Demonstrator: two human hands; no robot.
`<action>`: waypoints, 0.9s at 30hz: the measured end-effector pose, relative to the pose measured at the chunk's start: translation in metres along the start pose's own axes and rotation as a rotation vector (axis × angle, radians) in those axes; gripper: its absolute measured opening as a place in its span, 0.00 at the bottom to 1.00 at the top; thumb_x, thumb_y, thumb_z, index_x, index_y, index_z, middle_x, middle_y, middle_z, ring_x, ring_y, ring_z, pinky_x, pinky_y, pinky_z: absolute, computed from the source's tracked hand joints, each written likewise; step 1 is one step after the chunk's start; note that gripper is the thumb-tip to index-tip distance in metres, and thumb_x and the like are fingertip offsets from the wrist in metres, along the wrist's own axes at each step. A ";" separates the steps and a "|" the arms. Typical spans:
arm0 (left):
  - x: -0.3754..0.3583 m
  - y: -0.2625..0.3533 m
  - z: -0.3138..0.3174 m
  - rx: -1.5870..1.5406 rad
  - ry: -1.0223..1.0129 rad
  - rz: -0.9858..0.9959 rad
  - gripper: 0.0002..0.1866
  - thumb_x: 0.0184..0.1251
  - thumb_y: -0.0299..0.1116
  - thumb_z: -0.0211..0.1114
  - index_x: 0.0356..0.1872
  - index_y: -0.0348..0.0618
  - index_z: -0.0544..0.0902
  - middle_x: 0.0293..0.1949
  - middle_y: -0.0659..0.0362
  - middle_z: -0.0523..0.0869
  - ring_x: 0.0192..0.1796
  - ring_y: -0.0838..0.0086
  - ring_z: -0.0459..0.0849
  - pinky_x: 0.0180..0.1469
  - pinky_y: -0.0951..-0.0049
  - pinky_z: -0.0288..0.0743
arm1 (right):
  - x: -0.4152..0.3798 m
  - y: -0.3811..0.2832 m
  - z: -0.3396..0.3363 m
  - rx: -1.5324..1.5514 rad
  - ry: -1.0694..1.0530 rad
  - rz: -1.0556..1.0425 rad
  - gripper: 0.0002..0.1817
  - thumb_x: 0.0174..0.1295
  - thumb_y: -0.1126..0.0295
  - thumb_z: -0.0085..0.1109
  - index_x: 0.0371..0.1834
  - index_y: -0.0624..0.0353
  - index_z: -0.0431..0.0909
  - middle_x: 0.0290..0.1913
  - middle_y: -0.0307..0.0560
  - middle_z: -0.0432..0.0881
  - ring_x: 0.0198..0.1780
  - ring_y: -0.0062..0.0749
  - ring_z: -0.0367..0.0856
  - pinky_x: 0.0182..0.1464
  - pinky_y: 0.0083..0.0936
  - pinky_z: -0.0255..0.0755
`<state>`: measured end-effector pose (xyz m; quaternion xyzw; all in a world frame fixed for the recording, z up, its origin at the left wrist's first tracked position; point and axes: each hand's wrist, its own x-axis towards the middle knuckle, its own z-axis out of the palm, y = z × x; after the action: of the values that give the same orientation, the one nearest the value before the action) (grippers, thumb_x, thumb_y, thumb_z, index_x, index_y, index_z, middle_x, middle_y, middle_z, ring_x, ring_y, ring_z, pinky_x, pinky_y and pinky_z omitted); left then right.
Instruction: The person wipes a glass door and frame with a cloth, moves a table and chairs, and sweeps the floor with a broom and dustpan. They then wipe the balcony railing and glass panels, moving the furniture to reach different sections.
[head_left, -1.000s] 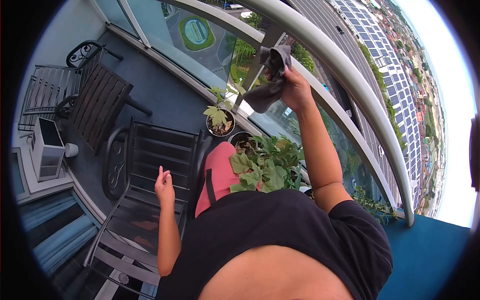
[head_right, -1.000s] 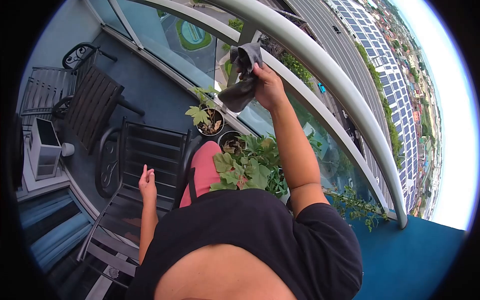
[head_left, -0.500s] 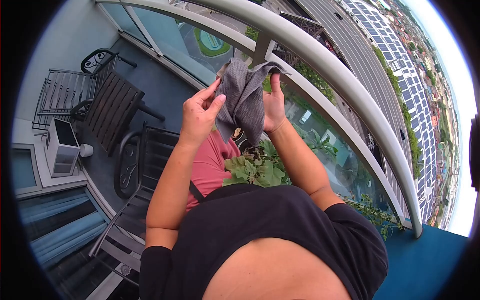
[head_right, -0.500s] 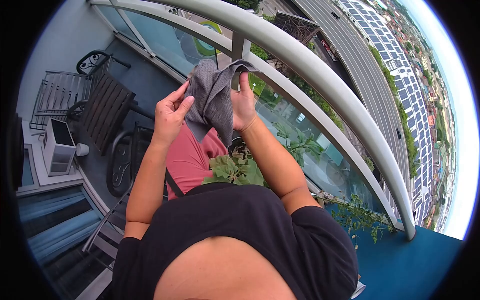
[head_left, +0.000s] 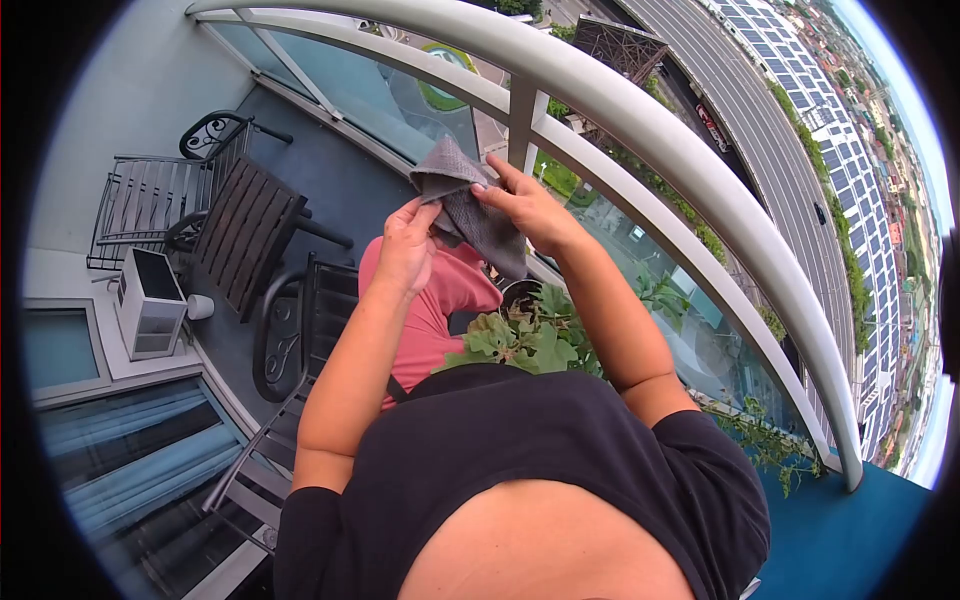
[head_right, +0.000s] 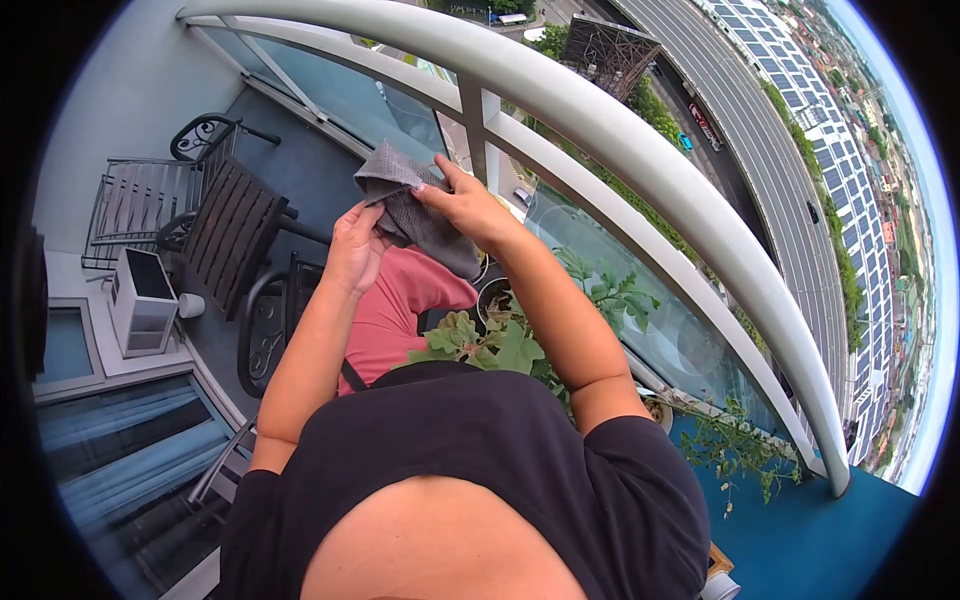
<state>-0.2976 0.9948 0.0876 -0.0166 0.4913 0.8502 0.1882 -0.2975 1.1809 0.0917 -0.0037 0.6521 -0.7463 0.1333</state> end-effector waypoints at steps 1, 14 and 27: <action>0.003 -0.001 -0.010 -0.005 0.000 -0.034 0.14 0.69 0.35 0.52 0.50 0.39 0.75 0.47 0.55 0.82 0.48 0.69 0.81 0.51 0.66 0.73 | 0.002 0.010 -0.006 0.082 0.004 0.065 0.36 0.57 0.60 0.62 0.63 0.70 0.58 0.45 0.51 0.74 0.47 0.30 0.72 0.52 0.22 0.64; 0.021 0.014 -0.020 0.079 0.133 -0.322 0.22 0.68 0.44 0.45 0.53 0.40 0.74 0.48 0.53 0.80 0.49 0.64 0.80 0.54 0.60 0.71 | -0.039 0.055 0.007 0.620 -0.096 0.002 0.13 0.58 0.64 0.63 0.37 0.64 0.80 0.35 0.39 0.80 0.38 0.20 0.75 0.44 0.18 0.68; 0.019 0.036 -0.144 0.176 0.222 -0.299 0.29 0.68 0.49 0.47 0.64 0.42 0.64 0.41 0.56 0.77 0.44 0.67 0.78 0.49 0.63 0.74 | 0.112 0.008 0.041 -1.282 0.585 -0.268 0.45 0.53 0.49 0.60 0.67 0.65 0.53 0.67 0.72 0.49 0.70 0.59 0.46 0.66 0.54 0.45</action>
<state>-0.3500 0.8630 0.0392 -0.1666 0.5735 0.7596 0.2577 -0.3968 1.1176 0.0709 0.0387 0.9652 -0.1966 -0.1681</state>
